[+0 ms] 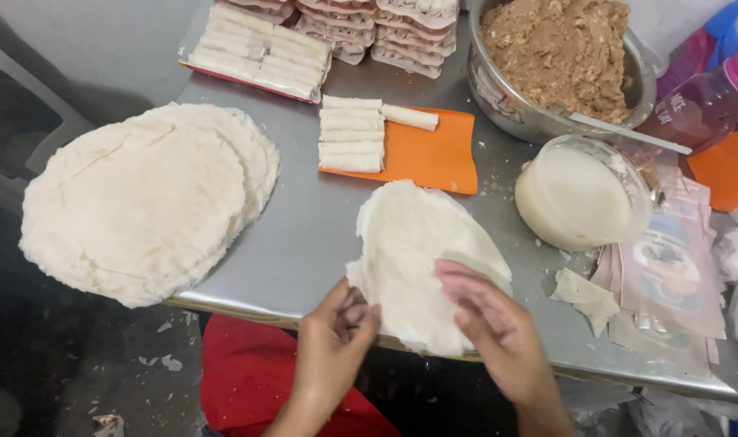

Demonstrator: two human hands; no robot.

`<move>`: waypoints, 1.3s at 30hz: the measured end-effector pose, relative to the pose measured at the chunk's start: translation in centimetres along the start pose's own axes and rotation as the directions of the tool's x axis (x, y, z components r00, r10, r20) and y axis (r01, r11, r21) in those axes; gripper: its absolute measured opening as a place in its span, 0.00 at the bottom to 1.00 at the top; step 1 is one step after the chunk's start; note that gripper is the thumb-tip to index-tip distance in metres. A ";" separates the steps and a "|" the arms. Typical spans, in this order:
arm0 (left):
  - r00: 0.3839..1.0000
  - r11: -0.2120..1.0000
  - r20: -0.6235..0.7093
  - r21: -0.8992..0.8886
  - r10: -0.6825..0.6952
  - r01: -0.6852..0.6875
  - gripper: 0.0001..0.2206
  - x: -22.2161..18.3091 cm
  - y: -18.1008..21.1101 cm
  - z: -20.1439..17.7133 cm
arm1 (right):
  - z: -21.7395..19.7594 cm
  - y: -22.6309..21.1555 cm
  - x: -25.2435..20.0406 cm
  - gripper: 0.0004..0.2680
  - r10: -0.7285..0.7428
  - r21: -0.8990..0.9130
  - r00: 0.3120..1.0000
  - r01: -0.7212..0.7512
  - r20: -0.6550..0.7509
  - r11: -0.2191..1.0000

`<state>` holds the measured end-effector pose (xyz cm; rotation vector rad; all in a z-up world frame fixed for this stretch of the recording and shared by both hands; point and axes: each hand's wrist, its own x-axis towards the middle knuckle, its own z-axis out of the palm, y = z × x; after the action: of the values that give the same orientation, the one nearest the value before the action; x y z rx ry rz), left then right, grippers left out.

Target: A person is seen rolling meat filling into thin dough sheets to make spring rolls and then packaging them into plastic bags.

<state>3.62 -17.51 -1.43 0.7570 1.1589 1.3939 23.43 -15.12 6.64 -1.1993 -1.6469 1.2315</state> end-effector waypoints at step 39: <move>0.966 0.901 0.225 0.382 0.128 -0.208 0.19 -0.6 6.7 -1.5 | 1.2 3.4 1.1 0.08 -0.157 -0.128 0.934 0.121 -0.321 0.984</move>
<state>0.06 -17.81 4.49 1.2871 1.2629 1.1969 22.85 -14.01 3.12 -1.2534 -1.5300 0.8120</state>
